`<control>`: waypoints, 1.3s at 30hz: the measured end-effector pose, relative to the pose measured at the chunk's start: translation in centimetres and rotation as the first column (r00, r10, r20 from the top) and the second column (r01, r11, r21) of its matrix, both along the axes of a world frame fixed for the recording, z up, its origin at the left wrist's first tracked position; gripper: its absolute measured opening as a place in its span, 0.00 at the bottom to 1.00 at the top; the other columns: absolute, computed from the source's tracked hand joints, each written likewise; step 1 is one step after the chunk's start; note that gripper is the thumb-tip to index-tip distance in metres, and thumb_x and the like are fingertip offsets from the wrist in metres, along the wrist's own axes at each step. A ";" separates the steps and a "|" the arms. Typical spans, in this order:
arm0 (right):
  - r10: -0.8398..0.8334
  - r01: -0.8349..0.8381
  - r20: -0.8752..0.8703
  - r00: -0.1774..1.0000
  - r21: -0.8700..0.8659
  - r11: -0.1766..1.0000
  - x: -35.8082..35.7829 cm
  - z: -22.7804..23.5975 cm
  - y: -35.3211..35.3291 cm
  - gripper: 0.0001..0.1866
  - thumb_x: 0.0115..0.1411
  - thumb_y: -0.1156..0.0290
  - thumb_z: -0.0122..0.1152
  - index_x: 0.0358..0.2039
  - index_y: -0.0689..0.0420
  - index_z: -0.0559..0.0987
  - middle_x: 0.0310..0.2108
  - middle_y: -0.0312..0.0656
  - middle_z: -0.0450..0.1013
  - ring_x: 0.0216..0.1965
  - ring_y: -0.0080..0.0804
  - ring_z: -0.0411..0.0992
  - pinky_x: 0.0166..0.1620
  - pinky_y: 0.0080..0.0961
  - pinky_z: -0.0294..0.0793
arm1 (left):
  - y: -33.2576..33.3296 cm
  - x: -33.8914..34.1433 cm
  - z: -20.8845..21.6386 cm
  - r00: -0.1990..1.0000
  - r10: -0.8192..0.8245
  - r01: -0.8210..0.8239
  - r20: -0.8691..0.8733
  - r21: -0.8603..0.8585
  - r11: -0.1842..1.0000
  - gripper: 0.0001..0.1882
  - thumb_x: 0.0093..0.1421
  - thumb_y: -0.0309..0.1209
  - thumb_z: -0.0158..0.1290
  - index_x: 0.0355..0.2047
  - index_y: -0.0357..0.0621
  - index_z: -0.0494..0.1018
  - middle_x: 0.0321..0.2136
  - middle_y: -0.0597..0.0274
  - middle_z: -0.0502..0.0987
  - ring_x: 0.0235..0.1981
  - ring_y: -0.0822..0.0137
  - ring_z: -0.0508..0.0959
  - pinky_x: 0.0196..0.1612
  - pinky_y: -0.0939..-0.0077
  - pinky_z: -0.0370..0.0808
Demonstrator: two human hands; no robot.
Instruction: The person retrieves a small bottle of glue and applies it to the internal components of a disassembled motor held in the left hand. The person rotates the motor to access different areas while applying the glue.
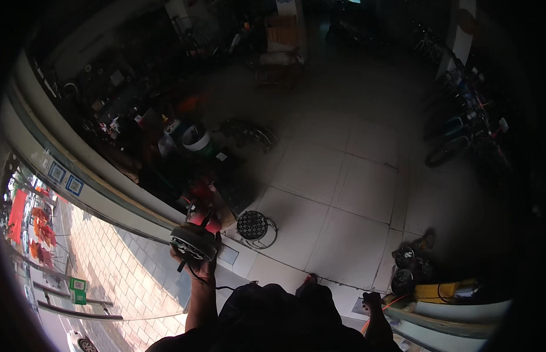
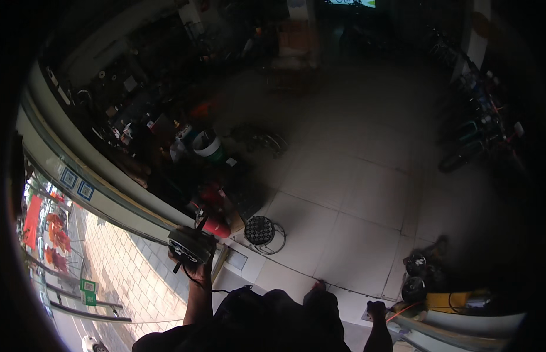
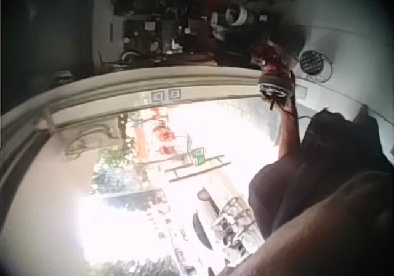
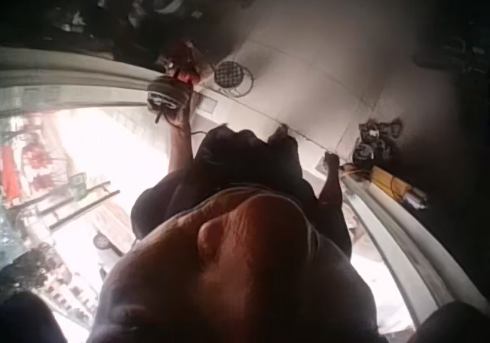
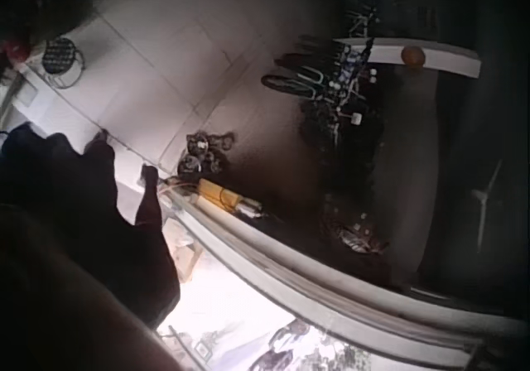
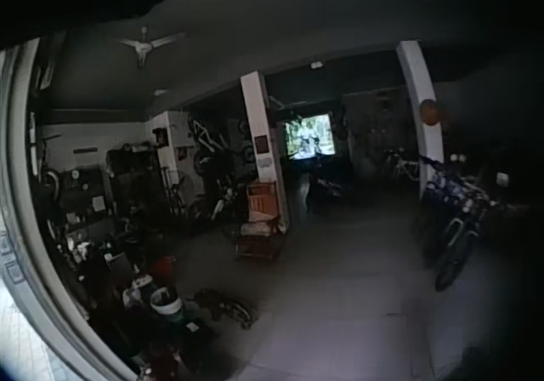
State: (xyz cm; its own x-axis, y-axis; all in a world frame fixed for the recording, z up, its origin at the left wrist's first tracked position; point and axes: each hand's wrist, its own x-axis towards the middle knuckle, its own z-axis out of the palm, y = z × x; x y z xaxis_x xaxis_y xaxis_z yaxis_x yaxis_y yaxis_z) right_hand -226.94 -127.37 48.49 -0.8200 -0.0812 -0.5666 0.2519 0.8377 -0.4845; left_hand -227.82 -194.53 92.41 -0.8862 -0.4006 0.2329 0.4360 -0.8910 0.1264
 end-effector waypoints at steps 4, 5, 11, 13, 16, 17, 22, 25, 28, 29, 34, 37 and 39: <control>-0.320 0.318 0.030 0.947 -0.230 0.920 -20.0 16.3 -12.5 0.21 0.66 0.54 0.55 0.26 0.59 0.78 0.19 0.38 0.75 0.17 0.28 0.74 0.20 0.31 0.73 | -2.3 -5.1 1.5 0.993 0.062 -0.057 0.096 -0.058 0.997 0.35 0.59 0.44 0.65 0.65 0.47 0.70 0.61 0.59 0.76 0.65 0.58 0.71 0.75 0.41 0.48; -0.317 0.307 0.015 0.948 -0.294 0.905 -24.5 17.5 -13.8 0.21 0.67 0.55 0.54 0.25 0.59 0.78 0.18 0.39 0.74 0.17 0.29 0.74 0.22 0.32 0.75 | -2.3 -7.1 1.4 0.996 0.060 -0.058 0.062 -0.036 0.998 0.36 0.59 0.44 0.64 0.65 0.46 0.69 0.62 0.57 0.75 0.67 0.55 0.69 0.76 0.42 0.49; 0.077 -0.066 -0.261 0.962 0.052 0.996 -43.1 24.2 -20.4 0.25 0.67 0.54 0.51 0.30 0.64 0.83 0.35 0.58 0.81 0.41 0.59 0.79 0.49 0.52 0.78 | -6.0 -17.7 -0.2 0.963 0.219 -0.219 0.160 -0.016 0.976 0.41 0.53 0.39 0.69 0.66 0.45 0.68 0.65 0.58 0.72 0.69 0.51 0.66 0.76 0.42 0.50; 0.256 -0.210 -0.306 0.917 0.175 0.962 -45.2 18.9 -17.5 0.26 0.67 0.53 0.52 0.19 0.60 0.79 0.23 0.51 0.78 0.30 0.53 0.78 0.44 0.49 0.78 | -8.6 -23.4 -2.4 0.962 0.207 -0.213 0.179 0.015 0.977 0.43 0.51 0.40 0.70 0.67 0.48 0.67 0.66 0.62 0.70 0.70 0.50 0.65 0.76 0.38 0.48; 0.005 -0.007 -0.082 0.997 -0.020 1.000 -51.4 25.8 -22.3 0.21 0.64 0.49 0.62 0.39 0.55 0.87 0.44 0.48 0.83 0.48 0.50 0.80 0.55 0.43 0.78 | -11.1 -31.9 -3.0 0.975 0.209 -0.213 0.080 0.041 0.976 0.41 0.56 0.47 0.65 0.69 0.53 0.67 0.67 0.58 0.69 0.68 0.44 0.66 0.71 0.32 0.57; 0.035 -0.041 -0.095 0.995 -0.061 0.997 -53.1 29.9 -25.3 0.19 0.62 0.51 0.67 0.40 0.54 0.87 0.44 0.47 0.83 0.47 0.48 0.80 0.54 0.42 0.79 | -12.9 -34.3 -2.8 0.986 0.141 -0.142 0.095 0.004 0.990 0.41 0.56 0.48 0.65 0.69 0.52 0.67 0.67 0.56 0.69 0.68 0.43 0.66 0.71 0.30 0.56; 0.354 -0.346 -0.050 0.934 -0.368 0.863 -63.9 48.1 -39.8 0.20 0.64 0.57 0.67 0.51 0.56 0.83 0.42 0.43 0.83 0.43 0.34 0.81 0.51 0.32 0.79 | -17.0 -51.8 -1.2 0.963 0.138 -0.160 0.231 0.076 0.984 0.39 0.55 0.50 0.65 0.66 0.52 0.71 0.68 0.54 0.68 0.66 0.42 0.68 0.72 0.27 0.51; 0.767 -0.731 -0.125 0.629 -0.430 0.529 -73.3 50.6 -49.3 0.22 0.65 0.57 0.65 0.56 0.52 0.81 0.46 0.42 0.82 0.48 0.35 0.80 0.53 0.33 0.78 | -19.4 -61.6 2.8 0.960 0.216 -0.219 0.177 -0.004 0.976 0.33 0.57 0.51 0.63 0.62 0.54 0.75 0.62 0.58 0.75 0.63 0.47 0.73 0.71 0.22 0.51; 0.939 -0.847 -0.127 0.321 -0.482 0.224 -81.7 50.8 -56.6 0.22 0.65 0.58 0.64 0.57 0.51 0.80 0.48 0.44 0.82 0.48 0.37 0.80 0.53 0.35 0.78 | -22.3 -68.7 2.3 0.961 0.235 -0.242 0.142 0.027 0.970 0.33 0.57 0.51 0.63 0.61 0.54 0.75 0.61 0.59 0.76 0.63 0.49 0.73 0.71 0.24 0.51; 0.961 -0.845 -0.118 0.249 -0.512 0.156 -84.3 51.1 -58.5 0.22 0.65 0.58 0.64 0.58 0.51 0.80 0.48 0.44 0.81 0.48 0.38 0.80 0.52 0.36 0.78 | -23.0 -71.0 2.9 0.952 0.251 -0.265 0.175 0.066 0.962 0.34 0.56 0.51 0.63 0.62 0.54 0.75 0.61 0.58 0.77 0.63 0.50 0.73 0.71 0.25 0.53; 0.861 -0.867 -0.506 -0.042 -0.410 -0.283 -96.2 48.8 -69.9 0.18 0.65 0.58 0.58 0.51 0.48 0.84 0.44 0.42 0.82 0.44 0.44 0.80 0.48 0.37 0.79 | -27.0 -79.1 5.9 0.899 0.403 -0.398 0.173 -0.065 0.915 0.31 0.57 0.51 0.63 0.59 0.56 0.77 0.58 0.59 0.79 0.61 0.51 0.75 0.68 0.28 0.60; 0.771 -0.763 -0.622 -0.132 -0.433 -0.480 -97.8 47.9 -77.1 0.13 0.63 0.59 0.60 0.42 0.48 0.86 0.41 0.41 0.83 0.43 0.44 0.80 0.45 0.38 0.80 | -30.7 -80.1 6.8 0.779 0.530 -0.535 0.335 -0.086 0.840 0.31 0.56 0.52 0.64 0.58 0.55 0.77 0.58 0.58 0.78 0.60 0.49 0.75 0.66 0.26 0.63; 0.714 -0.622 -0.637 -0.292 -0.441 -0.647 -98.4 48.4 -83.1 0.14 0.61 0.58 0.61 0.44 0.46 0.86 0.42 0.40 0.83 0.43 0.44 0.81 0.45 0.41 0.79 | -33.2 -81.5 9.2 0.664 0.642 -0.651 0.384 -0.126 0.749 0.30 0.57 0.53 0.63 0.57 0.57 0.78 0.57 0.59 0.78 0.60 0.49 0.75 0.65 0.27 0.65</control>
State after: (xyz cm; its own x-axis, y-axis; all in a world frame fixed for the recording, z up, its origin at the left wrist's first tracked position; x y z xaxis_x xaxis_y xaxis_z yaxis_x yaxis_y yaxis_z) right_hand -325.32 -210.43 96.90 0.7014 -0.6843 0.1994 -0.2421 -0.4920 -0.8363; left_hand -309.28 -227.69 101.57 -0.4134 -0.9073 -0.0767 0.8227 -0.4083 0.3955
